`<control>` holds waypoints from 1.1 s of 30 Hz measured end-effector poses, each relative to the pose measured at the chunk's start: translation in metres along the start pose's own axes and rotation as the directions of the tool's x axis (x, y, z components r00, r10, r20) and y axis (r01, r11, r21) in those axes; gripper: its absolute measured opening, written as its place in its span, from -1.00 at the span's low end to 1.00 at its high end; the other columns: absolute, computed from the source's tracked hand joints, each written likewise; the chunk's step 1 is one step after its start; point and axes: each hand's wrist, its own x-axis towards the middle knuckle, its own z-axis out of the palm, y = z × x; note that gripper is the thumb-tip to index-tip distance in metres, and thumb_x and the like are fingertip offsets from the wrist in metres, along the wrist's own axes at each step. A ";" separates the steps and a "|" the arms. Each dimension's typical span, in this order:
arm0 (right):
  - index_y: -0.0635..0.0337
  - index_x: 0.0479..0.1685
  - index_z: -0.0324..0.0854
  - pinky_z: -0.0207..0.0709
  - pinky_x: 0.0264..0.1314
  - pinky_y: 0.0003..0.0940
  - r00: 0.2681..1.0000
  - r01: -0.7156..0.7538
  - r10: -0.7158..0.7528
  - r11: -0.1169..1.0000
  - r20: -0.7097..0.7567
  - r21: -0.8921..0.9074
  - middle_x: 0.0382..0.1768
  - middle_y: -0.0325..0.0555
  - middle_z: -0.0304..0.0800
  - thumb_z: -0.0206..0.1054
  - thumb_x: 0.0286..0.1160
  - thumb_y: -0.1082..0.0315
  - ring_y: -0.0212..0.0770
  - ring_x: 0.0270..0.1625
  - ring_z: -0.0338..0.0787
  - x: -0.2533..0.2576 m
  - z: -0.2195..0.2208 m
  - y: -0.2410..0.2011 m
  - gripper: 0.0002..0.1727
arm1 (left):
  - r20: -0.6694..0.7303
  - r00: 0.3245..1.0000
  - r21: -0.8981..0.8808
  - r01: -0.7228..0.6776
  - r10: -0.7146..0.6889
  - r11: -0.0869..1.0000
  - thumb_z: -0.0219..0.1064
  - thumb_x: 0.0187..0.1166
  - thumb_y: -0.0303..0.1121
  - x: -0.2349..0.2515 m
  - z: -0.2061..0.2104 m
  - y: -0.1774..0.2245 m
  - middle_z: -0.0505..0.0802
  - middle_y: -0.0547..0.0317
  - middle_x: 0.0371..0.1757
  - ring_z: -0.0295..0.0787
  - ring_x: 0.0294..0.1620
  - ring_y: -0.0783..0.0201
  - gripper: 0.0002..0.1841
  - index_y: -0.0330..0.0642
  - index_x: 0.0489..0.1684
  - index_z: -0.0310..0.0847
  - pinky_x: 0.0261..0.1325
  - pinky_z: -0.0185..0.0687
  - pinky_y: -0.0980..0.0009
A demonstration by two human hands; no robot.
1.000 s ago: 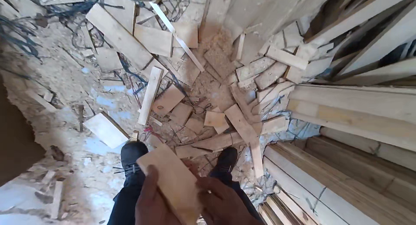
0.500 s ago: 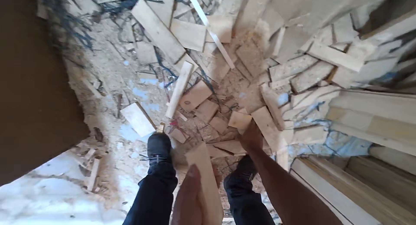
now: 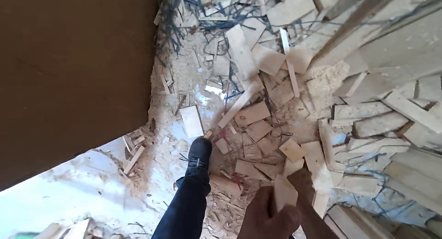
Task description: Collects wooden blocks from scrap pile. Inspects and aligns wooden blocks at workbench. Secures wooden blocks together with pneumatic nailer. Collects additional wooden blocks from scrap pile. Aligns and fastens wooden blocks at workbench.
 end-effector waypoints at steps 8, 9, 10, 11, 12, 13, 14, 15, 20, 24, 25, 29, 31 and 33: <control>0.10 0.40 0.64 0.65 0.30 0.24 0.738 0.672 -0.666 0.740 -0.105 0.027 0.32 0.13 0.73 0.31 0.61 -0.06 0.16 0.33 0.75 -0.002 0.042 -0.206 -0.46 | -0.074 0.953 -0.040 -0.297 0.293 0.954 0.40 0.47 0.24 -0.022 -0.040 0.021 0.82 0.11 -0.03 0.80 -0.07 0.36 -0.07 -0.58 0.40 0.30 0.05 0.81 0.37; 0.11 0.34 0.67 0.67 0.22 0.25 0.762 0.647 -0.643 0.758 -0.080 0.082 0.24 0.13 0.77 0.34 0.59 -0.05 0.15 0.25 0.79 -0.010 0.034 -0.230 -0.48 | -0.104 0.950 -0.056 -0.302 0.296 0.952 0.40 0.48 0.20 -0.021 -0.042 0.022 0.81 0.11 -0.03 0.79 -0.06 0.36 -0.10 -0.58 0.40 0.28 0.06 0.79 0.38; 0.14 0.35 0.63 0.68 0.19 0.25 0.781 0.624 -0.622 0.772 -0.058 0.120 0.23 0.14 0.76 0.32 0.62 -0.05 0.16 0.22 0.80 -0.021 0.024 -0.248 -0.47 | -0.140 0.947 -0.090 -0.302 0.289 0.949 0.39 0.51 0.13 -0.021 -0.045 0.020 0.79 0.10 -0.02 0.78 -0.05 0.36 -0.16 -0.57 0.38 0.28 0.07 0.78 0.39; 0.20 0.42 0.58 0.66 0.20 0.29 0.783 0.620 -0.619 0.769 -0.062 0.156 0.27 0.22 0.73 0.31 0.65 -0.01 0.23 0.24 0.79 -0.034 0.011 -0.261 -0.45 | -0.180 0.943 -0.122 -0.305 0.281 0.945 0.38 0.54 0.09 -0.020 -0.047 0.018 0.78 0.11 -0.02 0.78 -0.06 0.36 -0.23 -0.53 0.34 0.29 0.06 0.78 0.40; 0.23 0.43 0.58 0.64 0.22 0.31 0.772 0.636 -0.627 0.756 -0.108 0.157 0.30 0.26 0.70 0.32 0.65 0.01 0.26 0.27 0.76 -0.036 0.003 -0.271 -0.45 | -0.216 0.938 -0.160 -0.307 0.270 0.938 0.38 0.55 0.08 -0.017 -0.048 0.015 0.78 0.09 -0.02 0.79 -0.08 0.34 -0.25 -0.52 0.32 0.30 0.05 0.79 0.38; 0.21 0.41 0.59 0.65 0.21 0.30 0.753 0.657 -0.637 0.743 -0.166 0.130 0.31 0.26 0.69 0.32 0.64 0.01 0.25 0.29 0.75 -0.031 -0.005 -0.280 -0.46 | -0.238 0.936 -0.195 -0.307 0.259 0.931 0.36 0.56 0.07 -0.014 -0.049 0.015 0.78 0.06 -0.02 0.79 -0.10 0.32 -0.28 -0.50 0.31 0.31 0.03 0.78 0.36; 0.16 0.38 0.63 0.67 0.24 0.25 0.733 0.670 -0.642 0.739 -0.223 0.074 0.32 0.19 0.70 0.29 0.61 -0.01 0.20 0.32 0.75 -0.019 -0.013 -0.288 -0.47 | -0.245 0.935 -0.220 -0.313 0.258 0.924 0.35 0.58 0.08 -0.013 -0.050 0.015 0.79 0.03 -0.01 0.80 -0.09 0.30 -0.28 -0.50 0.32 0.31 0.04 0.79 0.35; 0.16 0.34 0.67 0.66 0.27 0.23 0.716 0.676 -0.641 0.736 -0.277 0.044 0.31 0.17 0.71 0.29 0.59 0.00 0.17 0.34 0.74 -0.008 -0.024 -0.294 -0.49 | -0.245 0.932 -0.230 -0.324 0.267 0.918 0.32 0.61 0.11 -0.013 -0.050 0.015 0.81 0.05 0.00 0.82 -0.06 0.32 -0.27 -0.48 0.34 0.31 0.09 0.79 0.35; 0.24 0.49 0.52 0.61 0.30 0.31 0.731 0.556 -0.502 0.831 -0.463 -0.023 0.48 0.30 0.54 0.35 0.54 -0.02 0.31 0.44 0.65 0.019 -0.098 -0.297 -0.35 | -0.188 0.949 -0.281 -0.298 0.252 0.912 0.26 0.66 0.07 -0.015 -0.052 0.024 0.77 0.08 -0.01 0.80 -0.08 0.32 -0.28 -0.49 0.41 0.26 0.09 0.79 0.31; 0.30 0.66 0.32 0.60 0.32 0.30 0.677 0.464 -0.308 0.884 -0.668 0.063 0.63 0.40 0.32 0.45 0.37 0.03 0.39 0.51 0.55 0.056 -0.151 -0.292 -0.15 | -0.159 0.966 -0.261 -0.241 0.204 0.935 0.22 0.68 0.06 -0.013 -0.057 0.029 0.76 0.00 0.03 0.77 -0.04 0.28 -0.30 -0.50 0.41 0.29 0.11 0.75 0.28; 0.28 0.69 0.28 0.59 0.35 0.32 0.664 0.452 -0.266 0.887 -0.699 0.091 0.67 0.38 0.28 0.46 0.34 0.06 0.40 0.54 0.53 0.065 -0.164 -0.290 -0.12 | -0.152 0.967 -0.257 -0.237 0.202 0.937 0.21 0.68 0.06 -0.013 -0.058 0.031 0.75 0.01 0.03 0.76 -0.05 0.28 -0.30 -0.50 0.41 0.28 0.10 0.75 0.28; 0.22 0.64 0.36 0.58 0.21 0.44 0.601 0.446 -0.448 0.875 -0.662 -0.188 0.61 0.25 0.44 0.54 0.20 0.13 0.42 0.52 0.53 0.099 -0.207 -0.278 -0.13 | -0.142 0.974 -0.250 -0.206 0.175 0.946 0.19 0.69 -0.01 -0.011 -0.061 0.035 0.75 -0.01 0.06 0.78 0.00 0.25 -0.31 -0.54 0.48 0.24 0.14 0.77 0.26; 0.21 0.56 0.45 0.55 0.22 0.45 0.601 0.438 -0.504 0.857 -0.620 -0.272 0.53 0.27 0.50 0.66 0.10 0.05 0.45 0.48 0.53 0.101 -0.209 -0.275 -0.09 | -0.151 0.976 -0.263 -0.195 0.159 0.945 0.17 0.70 -0.06 -0.010 -0.057 0.036 0.75 0.01 0.04 0.79 -0.02 0.26 -0.36 -0.52 0.48 0.24 0.13 0.78 0.27; 0.31 0.45 0.51 0.55 0.24 0.47 0.670 0.425 -0.460 0.881 -0.583 -0.207 0.34 0.38 0.63 0.70 0.08 0.00 0.47 0.41 0.60 0.092 -0.193 -0.264 -0.11 | -0.124 0.980 -0.281 -0.188 0.159 0.941 0.19 0.72 -0.05 -0.010 -0.050 0.034 0.76 0.08 -0.01 0.81 -0.06 0.28 -0.40 -0.47 0.42 0.27 0.12 0.80 0.29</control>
